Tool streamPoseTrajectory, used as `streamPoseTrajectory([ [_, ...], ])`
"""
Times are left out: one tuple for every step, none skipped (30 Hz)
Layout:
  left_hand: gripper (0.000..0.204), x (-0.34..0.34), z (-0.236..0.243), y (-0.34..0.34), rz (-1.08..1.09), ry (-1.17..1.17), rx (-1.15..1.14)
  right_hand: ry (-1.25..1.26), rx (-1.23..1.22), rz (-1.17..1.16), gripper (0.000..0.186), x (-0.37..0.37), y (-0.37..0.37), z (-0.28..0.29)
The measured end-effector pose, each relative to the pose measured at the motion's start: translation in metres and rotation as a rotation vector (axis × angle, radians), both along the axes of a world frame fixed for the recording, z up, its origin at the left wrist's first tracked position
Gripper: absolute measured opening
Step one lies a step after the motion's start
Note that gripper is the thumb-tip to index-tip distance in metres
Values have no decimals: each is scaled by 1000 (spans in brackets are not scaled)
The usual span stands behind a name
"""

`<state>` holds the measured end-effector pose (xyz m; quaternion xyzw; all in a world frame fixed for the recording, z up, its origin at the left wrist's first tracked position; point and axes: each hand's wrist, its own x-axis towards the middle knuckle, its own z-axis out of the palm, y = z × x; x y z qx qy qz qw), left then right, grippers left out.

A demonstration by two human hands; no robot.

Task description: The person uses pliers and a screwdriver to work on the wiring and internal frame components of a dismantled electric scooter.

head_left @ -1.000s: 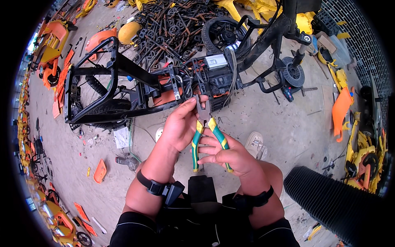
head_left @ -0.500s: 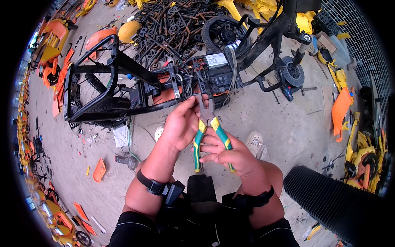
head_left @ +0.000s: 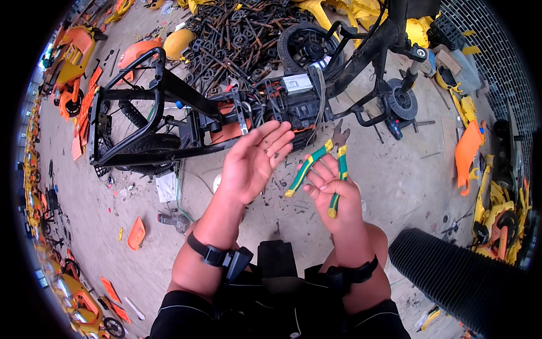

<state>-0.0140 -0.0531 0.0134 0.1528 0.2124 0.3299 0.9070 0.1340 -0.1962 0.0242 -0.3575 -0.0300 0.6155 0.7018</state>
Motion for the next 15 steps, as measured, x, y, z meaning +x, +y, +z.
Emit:
streamPoseTrajectory([
  [47,0,-7,2,4,56,-14,-2,-6,-4,74,-1,0,0],
  [48,0,-20,4,9,111,-29,-3,-11,-8,73,-2,1,-1],
  [48,5,-21,5,6,162,-43,0,-14,-9,72,-1,1,-2],
  [50,8,-20,4,-13,167,-35,3,-17,-10,71,1,1,-3],
  [49,9,-19,4,-16,148,-32,6,-20,-12,70,3,1,-4],
  [48,8,-19,3,-18,127,-32,8,-16,-10,69,2,1,-5],
  [48,7,-18,2,-21,107,-33,11,-12,-8,68,2,2,-5],
  [48,6,-17,2,-27,99,-24,13,-8,-6,68,2,2,-6],
  [49,5,-17,2,-33,95,-15,20,-8,-12,67,2,2,-8],
  [50,5,-16,2,-39,91,-6,27,-8,-18,67,3,1,-10],
  [49,6,-16,1,-41,95,1,34,-8,-25,67,3,0,-11],
  [49,7,-15,0,-42,99,8,39,-12,-26,66,3,0,-11],
  [49,7,-15,0,-44,102,16,43,-16,-26,66,4,0,-10],
  [48,7,-16,-1,-39,106,16,47,-20,-27,66,4,0,-10],
  [48,7,-18,0,-37,107,15,47,-20,-26,65,4,1,-10],
])
